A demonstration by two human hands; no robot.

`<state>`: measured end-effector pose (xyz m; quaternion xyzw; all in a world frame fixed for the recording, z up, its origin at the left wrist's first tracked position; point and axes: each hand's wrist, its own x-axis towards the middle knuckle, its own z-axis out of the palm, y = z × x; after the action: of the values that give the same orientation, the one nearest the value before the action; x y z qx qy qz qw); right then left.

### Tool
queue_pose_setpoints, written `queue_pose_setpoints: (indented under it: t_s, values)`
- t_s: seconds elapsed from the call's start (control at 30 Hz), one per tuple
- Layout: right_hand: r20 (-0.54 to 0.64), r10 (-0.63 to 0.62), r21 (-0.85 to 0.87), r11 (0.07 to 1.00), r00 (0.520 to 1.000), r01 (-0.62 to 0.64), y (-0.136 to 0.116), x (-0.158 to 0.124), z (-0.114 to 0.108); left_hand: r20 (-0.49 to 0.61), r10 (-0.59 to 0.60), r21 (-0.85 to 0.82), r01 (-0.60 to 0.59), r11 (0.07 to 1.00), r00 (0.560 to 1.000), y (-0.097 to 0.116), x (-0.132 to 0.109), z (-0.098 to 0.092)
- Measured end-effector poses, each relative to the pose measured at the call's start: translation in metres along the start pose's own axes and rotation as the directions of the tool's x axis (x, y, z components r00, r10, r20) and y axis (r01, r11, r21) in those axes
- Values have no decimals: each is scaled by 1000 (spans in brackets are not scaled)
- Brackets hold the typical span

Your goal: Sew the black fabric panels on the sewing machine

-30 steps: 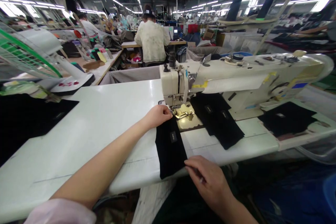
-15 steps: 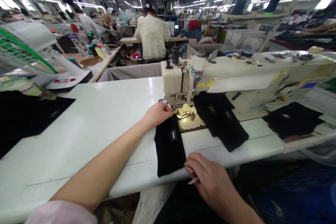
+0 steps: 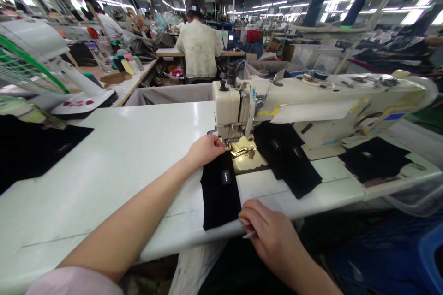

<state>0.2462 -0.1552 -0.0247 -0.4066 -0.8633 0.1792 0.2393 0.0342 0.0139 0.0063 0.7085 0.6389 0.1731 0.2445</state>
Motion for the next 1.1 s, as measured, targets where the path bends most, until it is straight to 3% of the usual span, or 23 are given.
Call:
queue_pose_setpoints:
  t_s: [0.9,1.0,1.07,1.1]
  values:
    - [61,42,-80,996,997,-37,-3,6,-3,-59,-11,119,18,993,998,-1,2,0]
    - [52,39,-89,995,998,-34,-3,6,-4,-160,93,240,-53,969,983,6,-19,-5]
    - [44,40,-102,994,998,-36,-3,5,-5,-228,256,380,-157,912,939,14,-49,-4]
    - [42,41,-110,993,998,-36,-3,4,-6,-206,348,411,-242,879,914,17,-68,-2]
